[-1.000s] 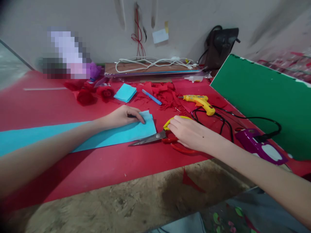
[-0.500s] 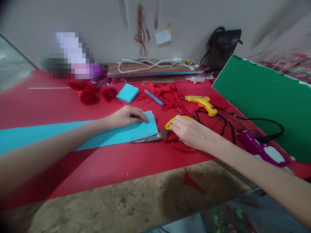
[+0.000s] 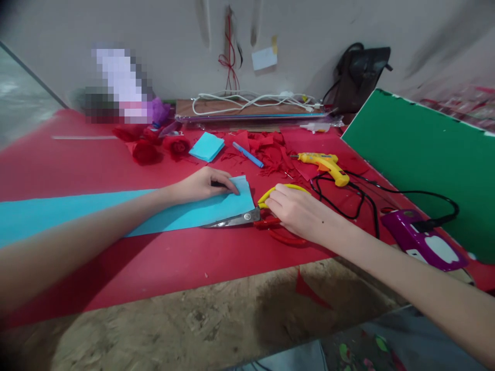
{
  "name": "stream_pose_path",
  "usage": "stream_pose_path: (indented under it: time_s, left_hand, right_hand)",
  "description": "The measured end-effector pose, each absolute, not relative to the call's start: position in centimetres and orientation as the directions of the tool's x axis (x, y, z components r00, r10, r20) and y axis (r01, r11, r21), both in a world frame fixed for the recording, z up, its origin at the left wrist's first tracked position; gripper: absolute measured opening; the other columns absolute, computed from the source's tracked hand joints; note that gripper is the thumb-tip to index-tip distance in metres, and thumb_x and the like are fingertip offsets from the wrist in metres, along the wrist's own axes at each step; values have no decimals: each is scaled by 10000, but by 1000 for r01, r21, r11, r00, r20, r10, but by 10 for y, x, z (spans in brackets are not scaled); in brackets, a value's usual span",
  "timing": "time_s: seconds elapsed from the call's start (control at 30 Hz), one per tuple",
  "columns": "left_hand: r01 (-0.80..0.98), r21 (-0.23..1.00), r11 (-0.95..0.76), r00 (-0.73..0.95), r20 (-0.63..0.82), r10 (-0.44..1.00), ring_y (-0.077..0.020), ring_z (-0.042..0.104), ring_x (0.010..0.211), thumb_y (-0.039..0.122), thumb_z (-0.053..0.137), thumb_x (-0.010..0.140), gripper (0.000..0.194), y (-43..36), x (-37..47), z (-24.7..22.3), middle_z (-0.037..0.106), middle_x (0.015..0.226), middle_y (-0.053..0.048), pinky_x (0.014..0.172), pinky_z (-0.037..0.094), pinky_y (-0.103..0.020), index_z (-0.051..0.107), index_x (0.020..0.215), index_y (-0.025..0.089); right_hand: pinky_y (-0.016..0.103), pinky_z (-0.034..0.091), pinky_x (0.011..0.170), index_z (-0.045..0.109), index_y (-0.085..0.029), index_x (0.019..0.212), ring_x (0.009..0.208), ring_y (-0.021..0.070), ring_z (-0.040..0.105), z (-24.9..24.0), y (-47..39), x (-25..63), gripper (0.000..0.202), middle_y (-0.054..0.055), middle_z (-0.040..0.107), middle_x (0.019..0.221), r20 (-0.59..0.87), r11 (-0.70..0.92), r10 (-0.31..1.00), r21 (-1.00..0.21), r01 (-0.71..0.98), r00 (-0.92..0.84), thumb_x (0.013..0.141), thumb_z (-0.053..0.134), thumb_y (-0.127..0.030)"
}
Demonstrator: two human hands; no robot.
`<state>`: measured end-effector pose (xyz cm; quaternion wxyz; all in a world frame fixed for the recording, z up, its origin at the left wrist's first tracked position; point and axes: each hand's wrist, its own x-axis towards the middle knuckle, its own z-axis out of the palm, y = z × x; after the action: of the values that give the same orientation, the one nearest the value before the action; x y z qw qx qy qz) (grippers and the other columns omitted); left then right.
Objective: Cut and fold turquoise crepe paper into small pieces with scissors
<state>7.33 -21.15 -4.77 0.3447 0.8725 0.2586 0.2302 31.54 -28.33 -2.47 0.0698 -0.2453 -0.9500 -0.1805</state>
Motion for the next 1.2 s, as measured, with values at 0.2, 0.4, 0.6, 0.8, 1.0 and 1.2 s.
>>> stream_pose_path:
  time_s: [0.2,0.4,0.6,0.8,1.0,1.2]
  left_hand:
    - [298,726,-620,752,222,620,-109,622,776,52,517,729,196,-213,74,-46,686,857,-51,695,471,-184,685,804,119]
    - [282,725,-629,757,234,610,-109,622,786,69,511,741,195,-212,74,-47,687,859,-47,713,470,-192,684,809,128]
    - [291,731,-618,752,224,620,-105,618,776,57,520,729,191,-213,75,-46,685,842,-35,717,472,-198,683,788,136]
    - [302,728,-615,745,222,629,-105,622,771,37,522,719,193,-214,75,-45,687,834,-41,719,470,-189,686,780,119]
    - [294,735,-611,739,231,633,-107,623,751,32,511,712,214,-214,75,-45,690,820,-33,699,476,-194,689,781,129]
    - [285,745,-603,740,228,633,-113,626,767,14,514,700,220,-214,75,-44,693,828,-37,709,474,-189,691,780,118]
  right_hand:
    - [327,410,669,564,-70,855,777,232,464,-25,-287,314,237,131,558,798,150,801,477,332,499,-866,666,421,-50]
    - [337,402,659,564,-51,864,765,248,464,-25,-288,306,247,140,555,811,105,779,488,396,486,-867,632,508,-115]
    - [331,384,700,566,-65,875,809,236,467,-29,-289,299,229,133,551,832,106,779,514,359,515,-851,669,466,-60]
    - [307,389,664,582,-79,813,741,216,452,-28,-290,297,170,101,543,753,165,786,474,364,500,-865,722,441,-50]
    - [301,371,636,567,-101,759,693,202,432,-25,-295,297,182,93,528,711,160,775,469,398,491,-869,740,393,-48]
    - [329,367,674,568,-77,818,760,236,440,-27,-298,292,187,119,527,780,85,762,529,391,517,-844,679,444,-77]
